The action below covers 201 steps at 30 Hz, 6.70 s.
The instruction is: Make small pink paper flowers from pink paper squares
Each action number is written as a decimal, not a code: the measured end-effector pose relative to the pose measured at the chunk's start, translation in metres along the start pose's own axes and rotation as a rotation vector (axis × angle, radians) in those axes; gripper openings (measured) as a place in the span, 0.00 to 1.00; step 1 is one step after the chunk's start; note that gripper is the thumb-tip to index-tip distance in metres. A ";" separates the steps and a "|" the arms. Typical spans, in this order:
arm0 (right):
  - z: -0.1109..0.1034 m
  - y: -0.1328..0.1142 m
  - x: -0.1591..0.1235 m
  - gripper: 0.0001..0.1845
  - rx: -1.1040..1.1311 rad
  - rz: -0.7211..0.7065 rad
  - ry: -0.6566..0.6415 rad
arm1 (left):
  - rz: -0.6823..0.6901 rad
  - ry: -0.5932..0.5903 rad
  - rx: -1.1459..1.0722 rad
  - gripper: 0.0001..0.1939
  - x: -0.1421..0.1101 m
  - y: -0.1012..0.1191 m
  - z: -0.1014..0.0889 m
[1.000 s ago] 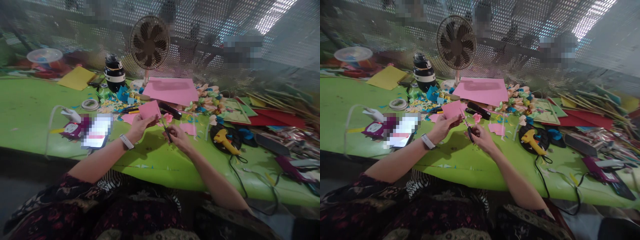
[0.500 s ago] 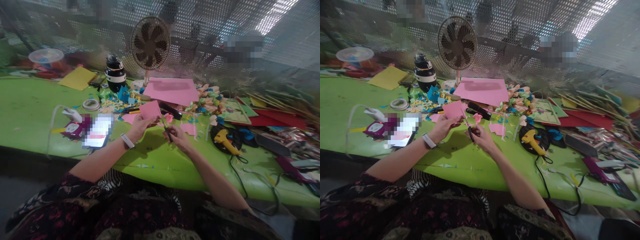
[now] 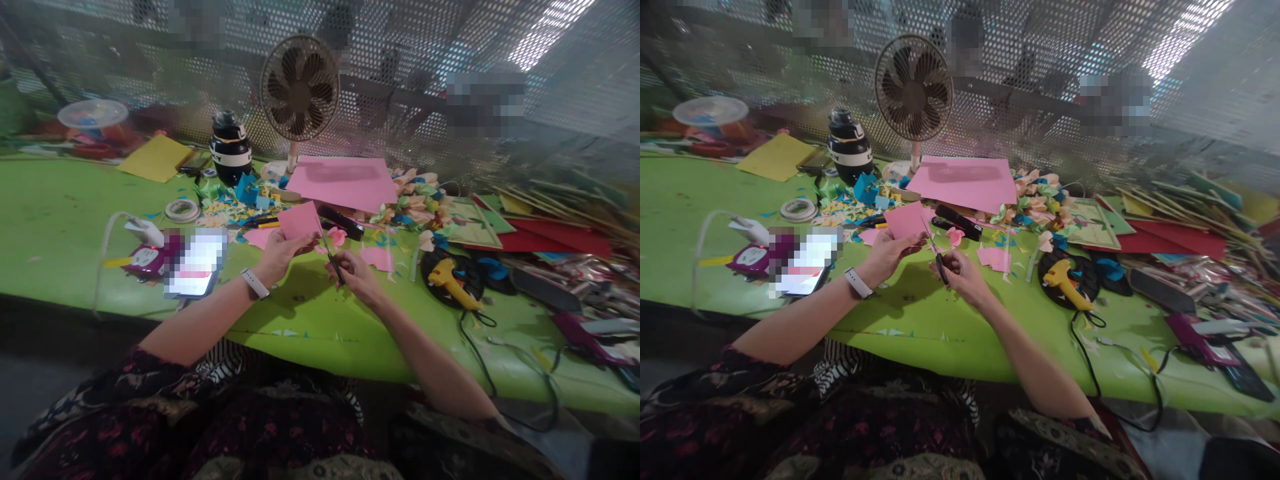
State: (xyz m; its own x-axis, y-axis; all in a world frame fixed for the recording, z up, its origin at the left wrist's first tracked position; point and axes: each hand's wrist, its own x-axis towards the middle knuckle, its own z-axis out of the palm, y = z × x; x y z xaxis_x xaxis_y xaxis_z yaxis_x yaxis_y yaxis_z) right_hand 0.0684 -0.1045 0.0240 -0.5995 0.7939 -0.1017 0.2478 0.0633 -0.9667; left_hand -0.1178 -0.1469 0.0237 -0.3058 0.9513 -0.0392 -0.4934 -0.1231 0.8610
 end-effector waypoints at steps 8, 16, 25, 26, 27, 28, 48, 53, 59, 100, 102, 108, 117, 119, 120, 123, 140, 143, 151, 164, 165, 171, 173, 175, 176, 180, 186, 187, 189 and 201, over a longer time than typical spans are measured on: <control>0.002 -0.003 -0.001 0.28 -0.007 0.006 0.019 | 0.000 0.013 -0.034 0.20 -0.002 0.004 0.005; 0.007 -0.009 -0.001 0.33 -0.015 0.019 0.045 | 0.002 0.026 -0.067 0.19 0.001 0.002 0.004; 0.005 -0.011 -0.002 0.34 -0.069 0.023 0.055 | -0.013 0.021 -0.076 0.19 0.003 0.001 0.003; 0.005 -0.011 -0.002 0.34 -0.072 0.027 0.055 | -0.016 0.019 -0.075 0.19 0.004 0.001 0.002; 0.005 -0.011 -0.002 0.34 -0.075 0.028 0.054 | -0.018 0.017 -0.074 0.19 0.004 0.001 0.002; 0.005 -0.010 -0.002 0.33 -0.078 0.029 0.055 | -0.020 0.016 -0.075 0.19 0.004 0.001 0.002; 0.004 -0.011 -0.001 0.34 -0.020 0.031 0.067 | -0.119 -0.062 -0.076 0.16 -0.002 -0.006 0.006; 0.005 -0.013 -0.003 0.34 -0.036 0.023 0.080 | -0.123 -0.065 -0.086 0.18 -0.003 -0.009 0.005; 0.002 -0.011 -0.001 0.34 -0.028 0.049 0.069 | -0.135 0.004 0.019 0.20 -0.003 0.000 0.004; -0.055 0.001 0.015 0.20 -0.835 -0.027 0.297 | 0.431 -0.214 1.496 0.20 0.015 0.017 -0.019; -0.054 0.003 0.016 0.18 -0.894 -0.024 0.296 | 0.458 -0.311 1.564 0.17 0.012 0.003 -0.011; -0.040 0.009 0.021 0.15 -0.962 -0.064 0.289 | 0.431 -0.378 1.693 0.12 0.015 -0.021 -0.003; -0.032 0.009 0.023 0.17 -0.910 0.004 0.260 | 0.440 -0.316 1.434 0.07 0.028 0.000 -0.028; -0.033 0.006 0.023 0.17 -0.891 0.025 0.277 | 0.440 -0.290 1.344 0.07 0.031 0.003 -0.032; -0.033 0.005 0.023 0.18 -0.882 0.035 0.298 | 0.439 -0.295 1.318 0.07 0.032 0.003 -0.033; -0.034 0.001 0.022 0.17 -0.866 0.049 0.365 | 0.448 -0.352 1.361 0.11 0.036 -0.005 -0.030; -0.021 -0.002 0.023 0.13 -0.859 0.102 0.229 | 0.585 -0.148 1.152 0.07 0.039 0.015 -0.035; -0.019 -0.002 0.025 0.12 -0.853 0.114 0.230 | 0.492 -0.122 0.950 0.07 0.037 0.016 -0.032; -0.018 -0.001 0.023 0.11 -0.776 0.092 0.245 | 0.202 -0.232 0.522 0.13 0.032 0.016 -0.027; -0.018 0.005 0.025 0.10 -0.870 0.052 0.213 | 0.129 -0.266 0.447 0.15 0.027 0.018 -0.024; -0.018 0.005 0.025 0.09 -0.864 0.043 0.206 | 0.125 -0.271 0.448 0.15 0.026 0.018 -0.024; -0.019 0.012 0.026 0.10 -0.700 -0.153 0.339 | 0.156 -0.318 0.474 0.14 0.023 0.017 -0.021; -0.018 0.012 0.024 0.13 -0.550 -0.291 0.411 | 0.167 -0.355 0.485 0.14 0.022 0.015 -0.019; -0.016 0.011 0.022 0.17 -0.427 -0.377 0.431 | 0.159 -0.403 0.493 0.15 0.020 0.011 -0.017; -0.014 0.010 0.021 0.19 -0.381 -0.391 0.422 | 0.151 -0.430 0.496 0.16 0.019 0.009 -0.016; -0.008 0.008 0.016 0.23 -0.283 -0.419 0.365 | 0.134 -0.519 0.526 0.16 0.015 0.002 -0.014; -0.003 0.004 0.011 0.17 -0.287 -0.460 0.369 | 0.088 -0.546 0.534 0.18 0.009 -0.005 -0.012; -0.003 0.003 0.010 0.17 -0.286 -0.461 0.374 | 0.078 -0.548 0.532 0.18 0.008 -0.005 -0.011; -0.004 0.001 0.009 0.16 -0.268 -0.478 0.401 | 0.075 -0.544 0.536 0.18 0.008 -0.004 -0.010; -0.046 -0.005 0.018 0.21 0.012 -0.442 0.639 | 0.313 0.136 0.385 0.14 0.038 0.019 -0.030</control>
State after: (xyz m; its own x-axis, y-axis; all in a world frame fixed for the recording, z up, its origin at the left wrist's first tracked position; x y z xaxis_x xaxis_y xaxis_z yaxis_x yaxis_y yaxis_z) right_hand 0.0918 -0.0625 0.0374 -0.0847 0.8915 0.4450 0.0776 0.4512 -0.8891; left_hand -0.1630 -0.1213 0.0232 -0.5063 0.8371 0.2072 -0.0332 -0.2590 0.9653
